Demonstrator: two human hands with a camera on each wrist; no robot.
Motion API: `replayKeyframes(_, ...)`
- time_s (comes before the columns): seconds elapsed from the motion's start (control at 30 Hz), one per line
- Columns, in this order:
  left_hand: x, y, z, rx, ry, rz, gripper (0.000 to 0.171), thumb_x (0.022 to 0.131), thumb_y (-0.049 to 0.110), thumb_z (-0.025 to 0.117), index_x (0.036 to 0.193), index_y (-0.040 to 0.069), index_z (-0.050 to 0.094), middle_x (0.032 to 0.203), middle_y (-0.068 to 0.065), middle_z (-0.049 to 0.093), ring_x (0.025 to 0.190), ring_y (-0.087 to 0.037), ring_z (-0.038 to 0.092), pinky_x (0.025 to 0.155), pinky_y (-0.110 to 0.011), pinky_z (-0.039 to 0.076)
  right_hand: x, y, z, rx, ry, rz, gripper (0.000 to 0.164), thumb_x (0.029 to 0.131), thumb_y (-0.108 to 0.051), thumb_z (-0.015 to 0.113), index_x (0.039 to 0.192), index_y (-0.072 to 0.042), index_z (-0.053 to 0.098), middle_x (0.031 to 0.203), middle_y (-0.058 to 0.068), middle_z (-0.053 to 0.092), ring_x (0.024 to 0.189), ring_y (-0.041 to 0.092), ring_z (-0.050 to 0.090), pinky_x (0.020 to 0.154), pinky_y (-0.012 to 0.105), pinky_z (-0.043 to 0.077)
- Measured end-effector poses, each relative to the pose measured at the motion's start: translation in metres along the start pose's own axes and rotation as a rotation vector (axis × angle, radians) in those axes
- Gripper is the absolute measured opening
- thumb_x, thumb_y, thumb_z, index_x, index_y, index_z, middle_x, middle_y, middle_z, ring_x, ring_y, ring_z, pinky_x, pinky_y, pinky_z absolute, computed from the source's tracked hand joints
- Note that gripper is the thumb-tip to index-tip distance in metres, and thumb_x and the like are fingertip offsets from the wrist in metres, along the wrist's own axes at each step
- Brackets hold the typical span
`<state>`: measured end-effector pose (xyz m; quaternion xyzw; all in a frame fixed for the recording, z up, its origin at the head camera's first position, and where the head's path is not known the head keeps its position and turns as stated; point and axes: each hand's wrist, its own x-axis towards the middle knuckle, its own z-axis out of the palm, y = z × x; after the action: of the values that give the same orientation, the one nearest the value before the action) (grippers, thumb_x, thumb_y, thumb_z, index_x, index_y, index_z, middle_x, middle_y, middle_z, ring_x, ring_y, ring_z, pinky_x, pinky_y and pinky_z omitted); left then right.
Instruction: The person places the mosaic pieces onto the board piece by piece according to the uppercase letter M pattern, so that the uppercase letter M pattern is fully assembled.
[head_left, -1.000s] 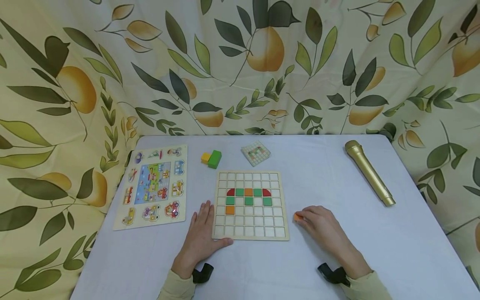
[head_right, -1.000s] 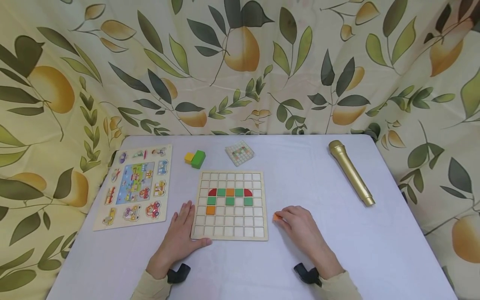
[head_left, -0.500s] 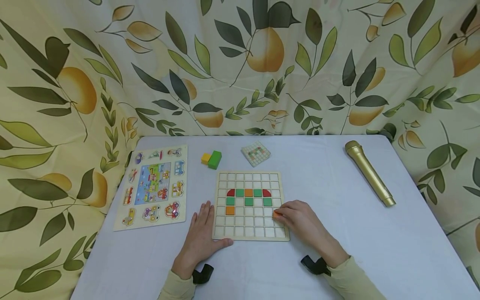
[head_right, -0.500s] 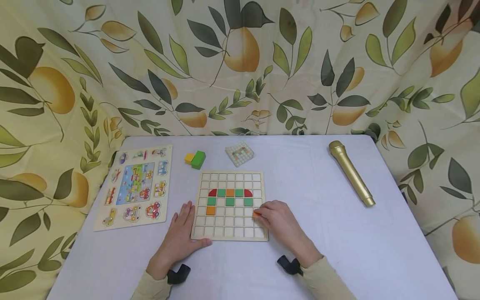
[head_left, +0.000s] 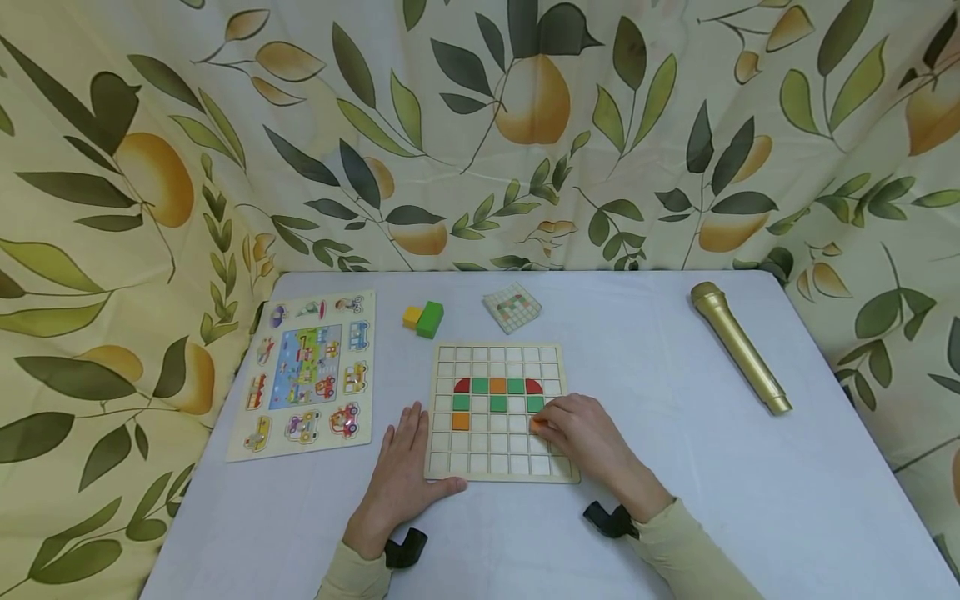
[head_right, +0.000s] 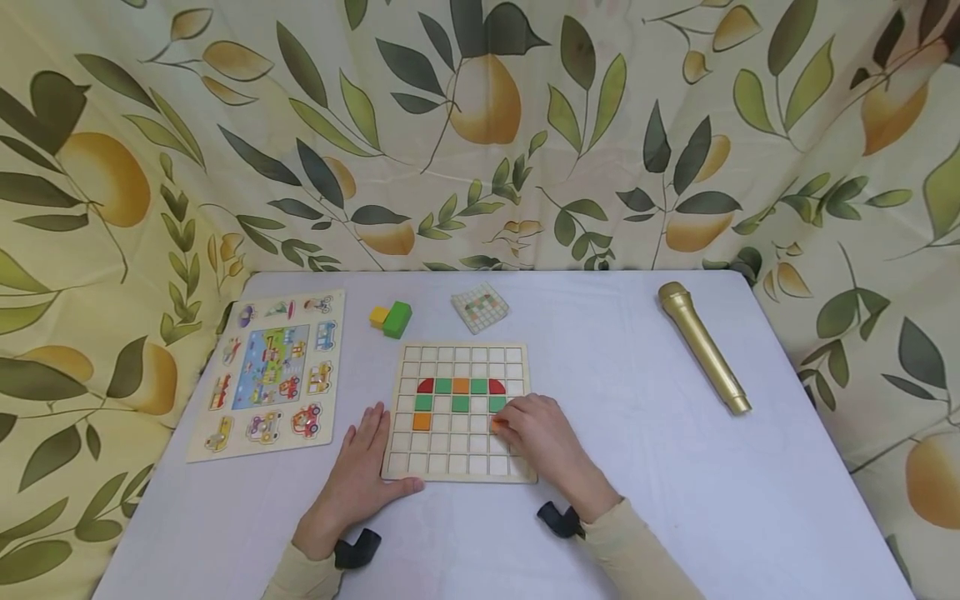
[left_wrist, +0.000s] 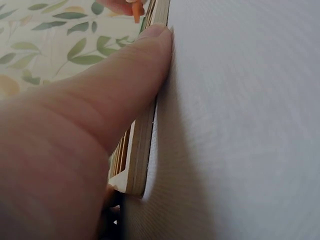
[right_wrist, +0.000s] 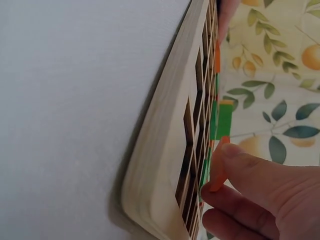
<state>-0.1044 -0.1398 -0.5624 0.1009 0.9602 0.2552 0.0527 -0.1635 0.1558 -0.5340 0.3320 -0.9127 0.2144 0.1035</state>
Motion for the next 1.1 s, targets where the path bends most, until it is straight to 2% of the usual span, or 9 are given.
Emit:
replayKeyframes(0.4, -0.0002, -0.0006, 0.0006, 0.003, -0.002, -0.001, 0.12, 0.071, 0.064, 0.077, 0.152, -0.005, 0.022, 0.16, -0.018, 0.013, 0.147, -0.031, 0.005, 0.114, -0.052, 0.006, 0.0046, -0.0021, 0.0039, -0.025, -0.008, 0.015, 0.019, 0.071, -0.013, 0.088, 0.084, -0.012, 0.074, 0.083, -0.003, 0.069, 0.081, 0.019, 0.062, 0.076, 0.038, 0.05)
replayKeyframes(0.73, -0.0002, -0.0009, 0.0006, 0.002, 0.01, 0.008, 0.12, 0.071, 0.063, 0.077, 0.151, -0.007, 0.023, 0.16, -0.019, 0.015, 0.147, -0.032, 0.007, 0.114, -0.053, 0.007, 0.0034, -0.0044, 0.0074, 0.01, -0.009, 0.034, 0.016, 0.073, -0.011, 0.087, 0.083, -0.01, 0.075, 0.09, 0.002, 0.065, 0.081, 0.02, 0.058, 0.073, 0.037, 0.049)
replayKeyframes(0.87, -0.0001, -0.0006, 0.0008, -0.004, 0.008, 0.007, 0.12, 0.071, 0.063, 0.077, 0.151, -0.006, 0.022, 0.16, -0.018, 0.015, 0.147, -0.031, 0.006, 0.114, -0.053, 0.007, 0.0012, -0.0044, 0.0071, 0.027, -0.011, 0.047, 0.017, 0.072, -0.009, 0.087, 0.085, -0.009, 0.077, 0.093, 0.004, 0.061, 0.08, 0.02, 0.055, 0.07, 0.036, 0.048)
replayKeyframes(1.1, -0.0003, -0.0005, 0.0003, -0.007, 0.012, 0.017, 0.119, 0.071, 0.063, 0.077, 0.151, -0.007, 0.023, 0.159, -0.019, 0.015, 0.146, -0.033, 0.008, 0.114, -0.054, 0.008, -0.0028, -0.0029, 0.0046, 0.022, -0.012, 0.032, 0.023, 0.071, -0.008, 0.087, 0.092, -0.011, 0.079, 0.089, 0.001, 0.064, 0.081, 0.019, 0.057, 0.072, 0.035, 0.048)
